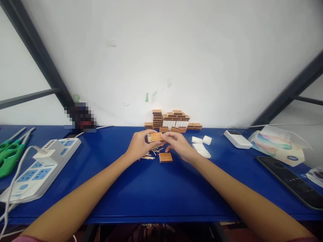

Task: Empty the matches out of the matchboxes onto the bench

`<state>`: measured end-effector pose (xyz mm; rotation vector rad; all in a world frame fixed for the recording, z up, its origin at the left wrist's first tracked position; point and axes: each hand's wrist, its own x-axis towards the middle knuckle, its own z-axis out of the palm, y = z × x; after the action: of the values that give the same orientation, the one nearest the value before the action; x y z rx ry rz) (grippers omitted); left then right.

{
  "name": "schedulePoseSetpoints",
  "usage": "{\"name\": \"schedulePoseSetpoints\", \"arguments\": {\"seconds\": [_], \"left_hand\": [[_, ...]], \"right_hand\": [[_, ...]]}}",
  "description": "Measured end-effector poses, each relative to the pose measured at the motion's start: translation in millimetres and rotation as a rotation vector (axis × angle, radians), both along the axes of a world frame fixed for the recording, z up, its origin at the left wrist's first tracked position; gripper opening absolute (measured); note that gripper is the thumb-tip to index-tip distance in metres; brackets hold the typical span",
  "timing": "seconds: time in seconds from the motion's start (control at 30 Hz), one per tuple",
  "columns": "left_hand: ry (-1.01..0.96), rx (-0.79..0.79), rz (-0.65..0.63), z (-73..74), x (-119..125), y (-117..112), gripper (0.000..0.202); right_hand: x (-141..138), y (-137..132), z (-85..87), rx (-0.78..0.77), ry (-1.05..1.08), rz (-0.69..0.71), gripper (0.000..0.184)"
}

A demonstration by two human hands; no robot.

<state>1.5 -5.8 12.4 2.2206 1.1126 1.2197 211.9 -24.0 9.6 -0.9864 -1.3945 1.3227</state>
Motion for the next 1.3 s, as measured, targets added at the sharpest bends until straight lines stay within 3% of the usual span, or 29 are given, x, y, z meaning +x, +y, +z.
{"name": "schedulePoseSetpoints", "arguments": {"seconds": [0.17, 0.37, 0.47, 0.6, 0.7, 0.8, 1.03, 1.2, 1.3], "left_hand": [[-0.029, -0.037, -0.035, 1.2, 3, -4, 0.038], [0.081, -0.018, 0.044, 3.6, -7, 5, 0.040], [0.096, 0.010, 0.097, 4.3, -12, 9, 0.043], [0.096, 0.017, 0.110, 2.9, -14, 12, 0.043], [0.094, 0.009, 0.108, 1.9, -14, 12, 0.044], [0.108, 0.003, 0.111, 1.5, -13, 11, 0.047], [0.102, -0.020, 0.095, -2.0, -11, 10, 0.047], [0.130, -0.012, 0.078, -3.9, -12, 12, 0.046], [0.131, -0.003, 0.071, -4.4, -12, 12, 0.046]], "right_hand": [[-5, -4, 2.0, 0.016, -0.020, 0.024, 0.044], [18, 18, 8.6, -0.026, -0.024, -0.192, 0.021], [45, 34, 18.3, 0.014, -0.085, -0.298, 0.017], [101, 55, 26.3, 0.102, -0.187, -0.525, 0.020], [143, 67, 22.1, 0.090, -0.249, -0.710, 0.024], [167, 78, 10.2, 0.061, -0.295, -0.783, 0.023], [158, 104, -17.5, 0.055, -0.465, -0.727, 0.028], [153, 102, -21.9, 0.202, -0.873, -0.821, 0.021], [153, 96, -18.1, 0.169, -1.073, -0.775, 0.025]]}}
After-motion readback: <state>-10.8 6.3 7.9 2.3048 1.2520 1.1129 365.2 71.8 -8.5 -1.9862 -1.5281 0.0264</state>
